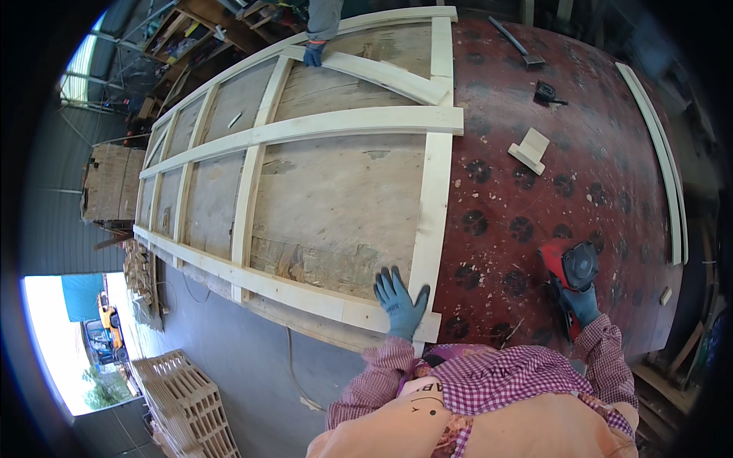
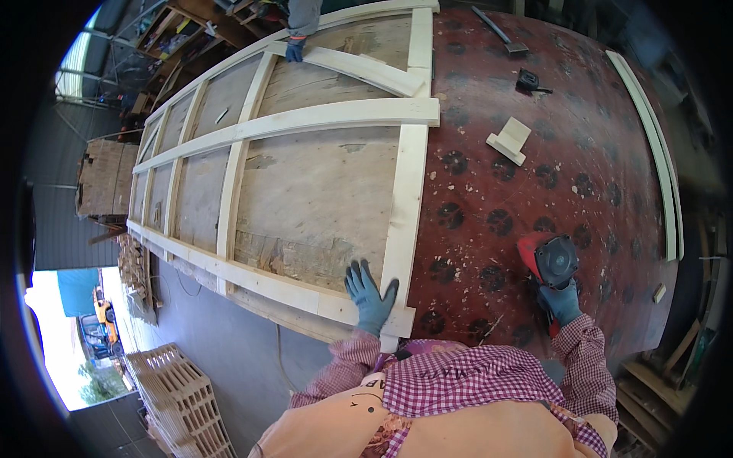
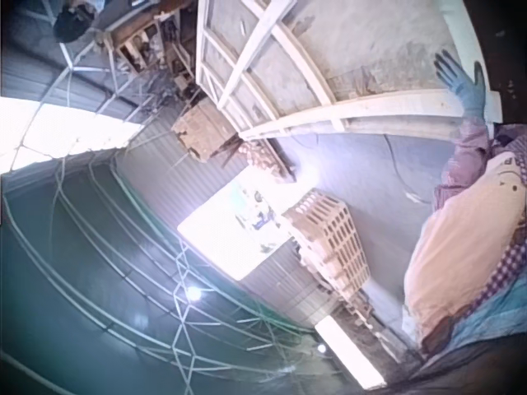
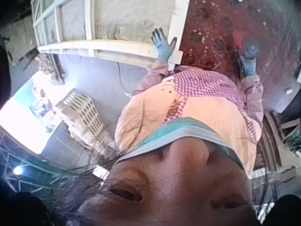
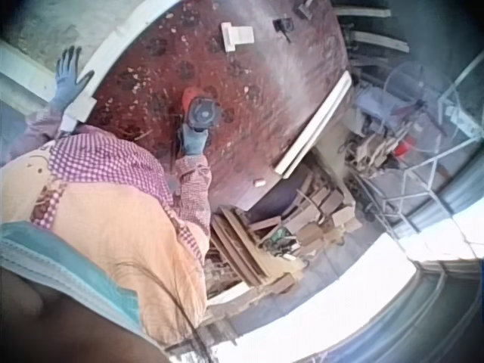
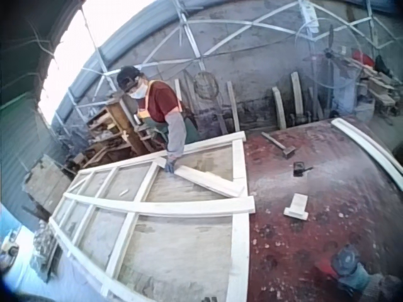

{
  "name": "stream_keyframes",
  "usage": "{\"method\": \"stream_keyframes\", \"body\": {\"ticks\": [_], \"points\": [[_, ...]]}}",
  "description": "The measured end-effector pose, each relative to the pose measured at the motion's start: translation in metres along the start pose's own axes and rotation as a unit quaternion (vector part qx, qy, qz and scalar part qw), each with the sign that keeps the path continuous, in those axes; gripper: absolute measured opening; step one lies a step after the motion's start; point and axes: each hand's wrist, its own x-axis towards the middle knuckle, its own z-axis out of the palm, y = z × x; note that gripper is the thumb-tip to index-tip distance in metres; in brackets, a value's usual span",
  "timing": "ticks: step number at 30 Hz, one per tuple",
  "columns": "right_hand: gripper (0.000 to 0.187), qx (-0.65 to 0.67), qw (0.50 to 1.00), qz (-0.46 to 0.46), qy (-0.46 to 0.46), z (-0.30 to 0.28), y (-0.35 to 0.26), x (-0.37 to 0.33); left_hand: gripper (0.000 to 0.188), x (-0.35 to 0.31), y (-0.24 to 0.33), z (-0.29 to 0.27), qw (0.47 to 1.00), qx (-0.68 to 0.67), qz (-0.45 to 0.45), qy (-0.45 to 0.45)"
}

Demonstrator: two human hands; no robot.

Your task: The person assembles a wooden frame by placing small wooden blocks at intersections and securing them with a red nail gun. The person repeatedly positions blocks and drives nails into the frame on a large workbench.

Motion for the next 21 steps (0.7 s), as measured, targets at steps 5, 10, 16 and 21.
{"method": "stream_keyframes", "body": {"ticks": [5,10,16,21], "points": [[0.041,-0.183,0.971,-0.154,-0.001,-0.004,0.041,0.013,0.081,0.131,0.032,0.005,0.990,-0.030,0.121,0.066],[0.039,-0.392,0.872,-0.293,-0.009,-0.011,0.023,0.005,0.073,0.257,0.055,0.034,0.980,-0.033,0.174,0.094],[0.036,-0.263,0.950,-0.161,-0.042,-0.018,0.022,0.017,0.062,0.387,0.078,0.076,0.973,0.009,0.204,0.103],[0.034,-0.253,0.955,-0.070,-0.141,-0.043,0.033,0.008,0.056,0.457,0.091,0.114,0.977,0.008,0.196,0.088]]}}
